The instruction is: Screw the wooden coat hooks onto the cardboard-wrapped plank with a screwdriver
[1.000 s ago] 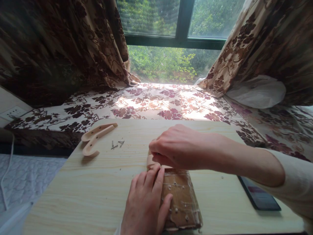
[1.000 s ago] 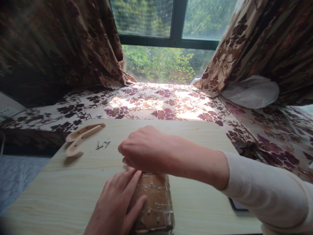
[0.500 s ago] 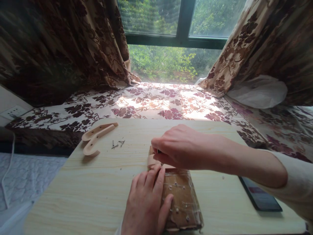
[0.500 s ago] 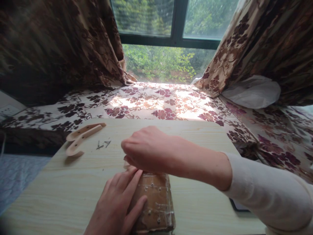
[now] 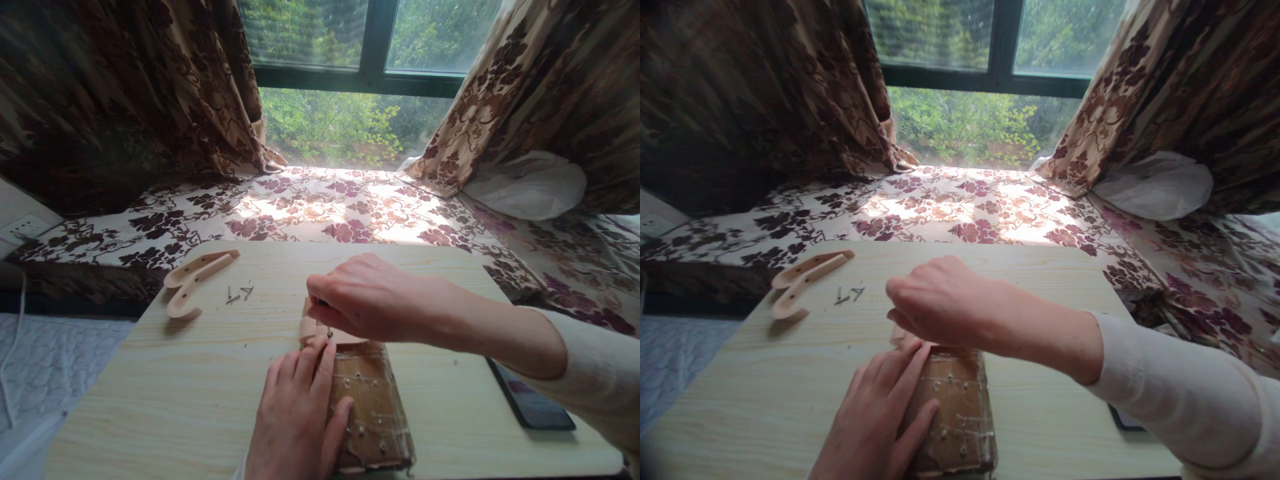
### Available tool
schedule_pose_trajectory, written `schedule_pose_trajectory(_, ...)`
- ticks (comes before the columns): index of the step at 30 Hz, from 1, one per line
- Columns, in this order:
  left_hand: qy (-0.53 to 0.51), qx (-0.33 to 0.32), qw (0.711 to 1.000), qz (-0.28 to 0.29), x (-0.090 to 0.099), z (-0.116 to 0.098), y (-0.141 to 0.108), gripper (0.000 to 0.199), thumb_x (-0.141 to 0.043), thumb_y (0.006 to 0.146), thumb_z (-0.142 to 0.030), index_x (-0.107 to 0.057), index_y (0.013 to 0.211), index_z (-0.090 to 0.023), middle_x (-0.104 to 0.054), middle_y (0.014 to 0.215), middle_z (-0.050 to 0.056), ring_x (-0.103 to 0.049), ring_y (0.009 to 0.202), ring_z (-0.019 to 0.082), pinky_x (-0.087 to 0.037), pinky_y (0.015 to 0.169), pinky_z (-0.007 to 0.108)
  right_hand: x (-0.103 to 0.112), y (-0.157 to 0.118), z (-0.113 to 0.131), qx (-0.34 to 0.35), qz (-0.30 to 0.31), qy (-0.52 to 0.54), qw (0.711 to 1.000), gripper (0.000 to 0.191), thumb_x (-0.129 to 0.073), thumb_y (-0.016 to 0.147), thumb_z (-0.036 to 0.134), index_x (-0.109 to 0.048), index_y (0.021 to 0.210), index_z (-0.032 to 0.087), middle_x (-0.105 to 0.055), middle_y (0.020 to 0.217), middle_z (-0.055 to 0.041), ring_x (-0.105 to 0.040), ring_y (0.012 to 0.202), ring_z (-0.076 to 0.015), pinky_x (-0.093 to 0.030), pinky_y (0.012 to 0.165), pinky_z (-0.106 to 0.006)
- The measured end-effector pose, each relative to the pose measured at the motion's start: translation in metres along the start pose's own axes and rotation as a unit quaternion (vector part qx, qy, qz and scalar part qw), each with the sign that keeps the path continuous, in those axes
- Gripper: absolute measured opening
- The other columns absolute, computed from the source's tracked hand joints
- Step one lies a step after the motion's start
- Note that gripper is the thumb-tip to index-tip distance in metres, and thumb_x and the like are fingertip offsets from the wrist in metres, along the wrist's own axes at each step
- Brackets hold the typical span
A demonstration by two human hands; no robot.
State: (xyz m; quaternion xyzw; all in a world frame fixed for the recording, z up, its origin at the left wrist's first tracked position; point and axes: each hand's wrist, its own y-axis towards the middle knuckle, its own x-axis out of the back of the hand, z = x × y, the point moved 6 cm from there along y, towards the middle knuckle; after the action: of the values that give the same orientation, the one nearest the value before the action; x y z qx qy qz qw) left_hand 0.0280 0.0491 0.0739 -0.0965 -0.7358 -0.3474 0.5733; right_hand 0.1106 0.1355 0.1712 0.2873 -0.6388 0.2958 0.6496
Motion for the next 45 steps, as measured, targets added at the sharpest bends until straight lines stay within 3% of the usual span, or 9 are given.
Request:
schedule_pose_trajectory(8, -0.015, 0.033, 0.999, 0.004, -0.002, 0.003, -0.003, 0.043, -0.059, 0.081, -0.029, -0.053, 0.122, -0.014, -0.061, 0.111, 0.008, -0.053, 0.098, 0.026, -0.045, 0.082, 0.04, -0.006, -0.004, 0.022, 0.154, -0.03, -0.012, 0.988, 0.013, -0.047, 0.093, 0.017, -0.056, 0.084, 0.016, -0.06, 0.072, -0.001, -0.041, 0.06, -0.0124, -0.02, 0.052, -0.03)
schedule_pose_trajectory(16, 0.004, -0.002, 1.0, -0.003, 0.0, 0.0, -0.001, 0.052, -0.056, 0.082, -0.025, -0.045, 0.13, -0.008, -0.054, 0.125, 0.013, -0.051, 0.103, 0.026, -0.044, 0.087, 0.041, -0.014, 0.007, -0.004, -0.055, -0.033, -0.021, 0.998, 0.029, -0.04, 0.096, 0.03, -0.056, 0.076, 0.016, -0.052, 0.054, 0.0013, -0.021, 0.047, -0.0113, -0.013, 0.046, -0.03)
schedule_pose_trajectory(18, 0.006, -0.002, 1.0, -0.007, 0.0, 0.0, -0.001, 0.05, -0.056, 0.082, -0.026, -0.047, 0.129, -0.01, -0.056, 0.122, 0.012, -0.052, 0.101, 0.026, -0.045, 0.086, 0.041, -0.011, 0.006, 0.001, -0.012, -0.049, -0.034, 0.998, 0.029, -0.04, 0.096, 0.028, -0.056, 0.076, 0.016, -0.054, 0.057, 0.0005, -0.026, 0.048, -0.0113, -0.014, 0.047, -0.03)
schedule_pose_trajectory(22, 0.002, 0.025, 1.0, 0.008, -0.003, 0.003, -0.003, 0.044, -0.056, 0.082, -0.03, -0.052, 0.123, -0.015, -0.061, 0.112, 0.009, -0.054, 0.097, 0.025, -0.046, 0.082, 0.04, -0.008, -0.003, 0.021, 0.168, -0.094, -0.079, 0.978, 0.026, -0.038, 0.097, 0.019, -0.057, 0.08, 0.016, -0.059, 0.071, -0.0015, -0.042, 0.06, -0.0128, -0.021, 0.052, -0.031)
schedule_pose_trajectory(24, -0.001, 0.032, 0.999, 0.028, -0.005, 0.005, -0.003, 0.042, -0.056, 0.083, -0.03, -0.052, 0.122, -0.017, -0.061, 0.111, 0.008, -0.054, 0.097, 0.025, -0.046, 0.082, 0.039, -0.01, -0.006, 0.023, 0.199, -0.096, -0.083, 0.972, 0.025, -0.038, 0.097, 0.015, -0.057, 0.08, 0.015, -0.059, 0.071, -0.0014, -0.044, 0.062, -0.0129, -0.023, 0.054, -0.031)
schedule_pose_trajectory(33, -0.01, 0.009, 1.0, 0.001, 0.001, 0.001, -0.001, 0.049, -0.054, 0.083, -0.024, -0.045, 0.13, -0.011, -0.056, 0.124, 0.011, -0.052, 0.103, 0.025, -0.045, 0.087, 0.04, -0.013, 0.007, -0.004, -0.025, -0.061, -0.044, 0.997, 0.032, -0.042, 0.095, 0.023, -0.056, 0.068, 0.016, -0.058, 0.056, -0.0023, -0.033, 0.047, -0.0099, -0.014, 0.048, -0.029)
schedule_pose_trajectory(40, -0.026, 0.044, 0.998, 0.029, -0.003, 0.005, -0.002, 0.04, -0.056, 0.083, -0.029, -0.053, 0.122, -0.017, -0.061, 0.109, 0.007, -0.054, 0.097, 0.025, -0.045, 0.084, 0.04, 0.001, -0.007, 0.022, 0.178, -0.025, -0.022, 0.983, 0.017, -0.046, 0.094, 0.018, -0.058, 0.084, 0.016, -0.062, 0.073, -0.0014, -0.044, 0.062, -0.0128, -0.02, 0.052, -0.03)
schedule_pose_trajectory(43, -0.017, 0.031, 0.999, 0.025, -0.004, 0.004, -0.002, 0.043, -0.058, 0.083, -0.028, -0.051, 0.124, -0.016, -0.06, 0.111, 0.008, -0.053, 0.098, 0.025, -0.045, 0.084, 0.04, -0.007, -0.005, 0.02, 0.181, -0.012, -0.016, 0.983, 0.015, -0.048, 0.093, 0.017, -0.058, 0.082, 0.015, -0.062, 0.073, -0.0016, -0.043, 0.061, -0.0121, -0.022, 0.052, -0.03)
schedule_pose_trajectory(45, -0.006, 0.015, 1.0, 0.009, -0.002, 0.002, -0.002, 0.048, -0.058, 0.082, -0.026, -0.049, 0.127, -0.013, -0.058, 0.118, 0.01, -0.053, 0.1, 0.026, -0.045, 0.085, 0.041, -0.011, 0.0, 0.012, 0.123, -0.021, -0.013, 0.992, 0.021, -0.046, 0.094, 0.021, -0.058, 0.079, 0.016, -0.06, 0.066, -0.001, -0.037, 0.054, -0.011, -0.02, 0.05, -0.029)
